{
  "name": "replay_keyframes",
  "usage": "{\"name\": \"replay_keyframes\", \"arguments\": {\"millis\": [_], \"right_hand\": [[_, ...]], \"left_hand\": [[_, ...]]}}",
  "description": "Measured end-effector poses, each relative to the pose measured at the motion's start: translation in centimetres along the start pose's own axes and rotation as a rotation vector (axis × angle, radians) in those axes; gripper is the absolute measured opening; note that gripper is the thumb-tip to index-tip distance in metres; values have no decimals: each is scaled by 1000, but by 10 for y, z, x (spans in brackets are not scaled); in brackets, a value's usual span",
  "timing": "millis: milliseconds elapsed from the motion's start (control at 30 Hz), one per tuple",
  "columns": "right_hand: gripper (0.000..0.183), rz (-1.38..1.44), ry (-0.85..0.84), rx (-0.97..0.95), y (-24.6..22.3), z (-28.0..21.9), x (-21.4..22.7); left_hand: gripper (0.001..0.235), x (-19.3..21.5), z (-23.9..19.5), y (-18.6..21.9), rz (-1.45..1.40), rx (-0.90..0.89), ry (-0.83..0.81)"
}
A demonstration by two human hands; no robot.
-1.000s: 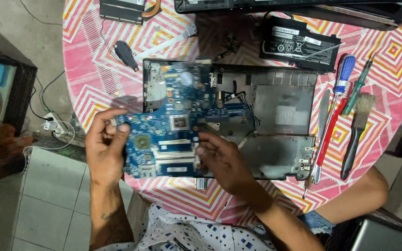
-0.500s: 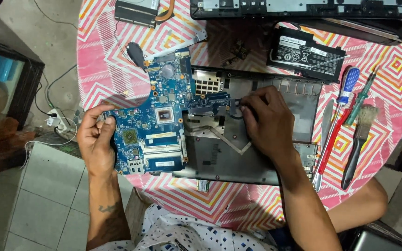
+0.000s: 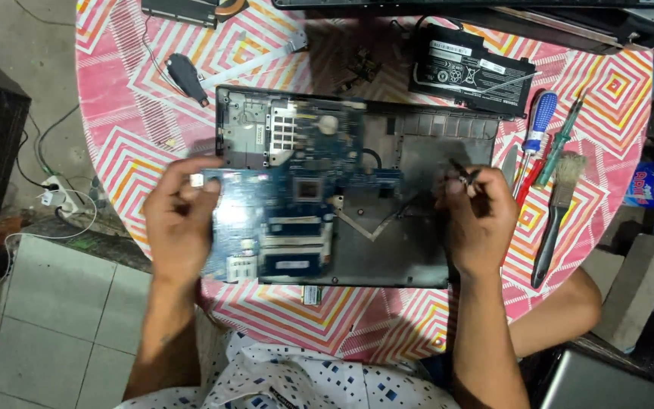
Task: The person removes a motherboard from a laptop chassis, disconnects several cables, and then places the motherboard back into the chassis. They proceed to reconnect the cables and secure the board within the laptop frame.
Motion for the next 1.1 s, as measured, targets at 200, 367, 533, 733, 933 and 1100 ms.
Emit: {"name": "replay_keyframes", "arguments": {"millis": [200, 367, 533, 733, 933, 1100], "right_hand": [[19, 196, 139, -18, -2, -18, 7], [21, 233, 178, -20, 16, -33, 18], [17, 244, 239, -69, 36, -44, 23], [12, 242, 281, -95, 48, -57, 25], [15, 249, 286, -49, 64, -59, 27], [17, 259, 273, -38, 75, -59, 30]], "left_hand": [[24, -39, -8, 17, 66, -33, -74], [24, -42, -10, 48, 459, -221, -117], [27, -40, -14, 20, 652, -521, -139], [42, -64, -16, 22, 638, -544, -252], [73, -88, -31, 16, 678, -599, -318], [82, -90, -35, 9, 694, -582, -291]]}}
Point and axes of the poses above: each hand's wrist, its own z-axis towards the middle knuckle, its own x-axis out of the back of the hand, y = z × x, the point moved 3 cm from there along z, towards the middle knuckle, and after that the axes turned 12 degrees about y, right-handed, at the moved point
